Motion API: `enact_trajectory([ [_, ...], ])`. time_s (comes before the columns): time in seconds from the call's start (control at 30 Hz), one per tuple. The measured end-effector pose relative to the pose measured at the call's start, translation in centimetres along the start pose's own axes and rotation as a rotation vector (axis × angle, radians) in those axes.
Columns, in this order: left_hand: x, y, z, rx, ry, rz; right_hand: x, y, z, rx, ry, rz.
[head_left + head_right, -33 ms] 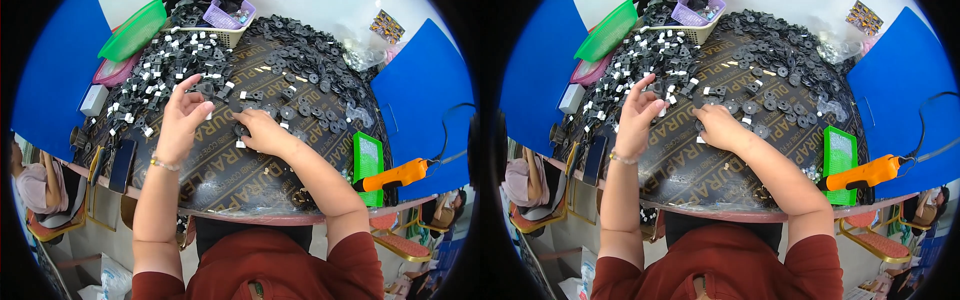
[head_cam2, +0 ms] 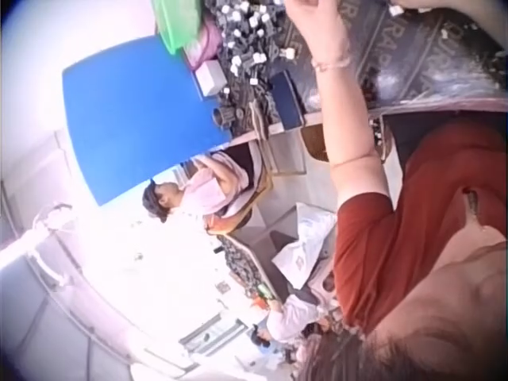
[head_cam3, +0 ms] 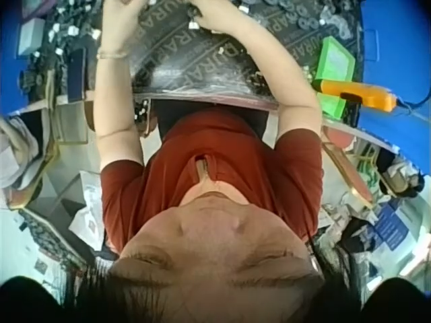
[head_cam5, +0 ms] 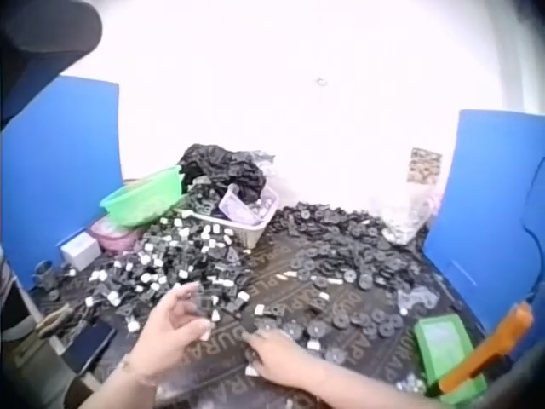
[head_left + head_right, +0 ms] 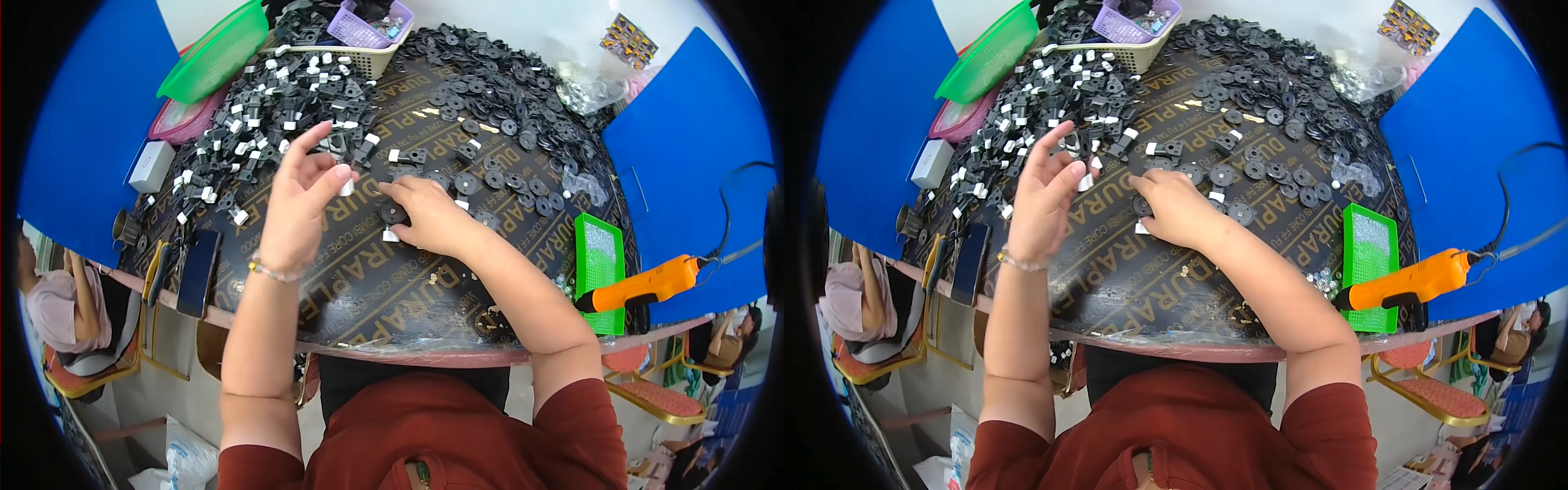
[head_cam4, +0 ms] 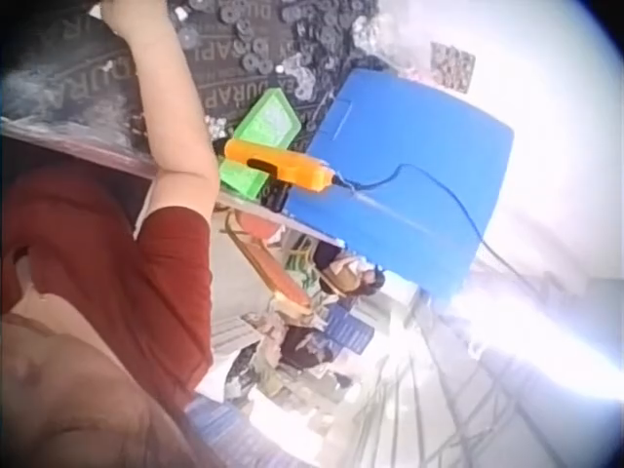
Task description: Assembling small black and white plastic pieces into circular components at a factory workbench.
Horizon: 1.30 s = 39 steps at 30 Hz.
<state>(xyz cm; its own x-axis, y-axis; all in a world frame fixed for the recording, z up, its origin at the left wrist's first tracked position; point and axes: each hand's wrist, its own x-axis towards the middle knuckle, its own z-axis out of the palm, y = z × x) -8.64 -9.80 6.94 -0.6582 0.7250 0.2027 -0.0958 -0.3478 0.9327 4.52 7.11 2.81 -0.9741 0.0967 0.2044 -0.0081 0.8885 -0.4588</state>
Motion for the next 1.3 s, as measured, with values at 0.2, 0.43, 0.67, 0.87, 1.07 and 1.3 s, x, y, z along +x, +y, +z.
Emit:
enact_trajectory([
  [0.2, -0.9, -2.2, 6.8, -0.478, -0.074, -0.246, -7.9, -1.3, -5.5, -0.097, 0.374, 0.205],
  [0.43, -0.9, -5.6, 10.6, -0.424, -0.192, -0.385, -20.0, 1.3, -3.6, -0.344, 0.255, 0.628],
  [0.67, -1.1, -7.9, 8.9, -0.281, -0.188, -0.357, -23.2, 2.4, -0.5, -0.696, 0.098, 0.942],
  [0.87, -1.0, -8.3, 9.1, -0.256, -0.179, -0.365, -23.5, 2.1, -1.1, -0.378, 0.257, 0.618],
  [1.07, -1.2, -8.4, 9.2, -0.233, -0.173, -0.379, -23.1, 2.4, -4.4, -0.187, 0.566, 0.595],
  [1.3, -1.6, -8.6, 9.6, -0.251, -0.202, -0.397, -22.0, 3.4, -3.3, -0.326, 0.365, 0.565],
])
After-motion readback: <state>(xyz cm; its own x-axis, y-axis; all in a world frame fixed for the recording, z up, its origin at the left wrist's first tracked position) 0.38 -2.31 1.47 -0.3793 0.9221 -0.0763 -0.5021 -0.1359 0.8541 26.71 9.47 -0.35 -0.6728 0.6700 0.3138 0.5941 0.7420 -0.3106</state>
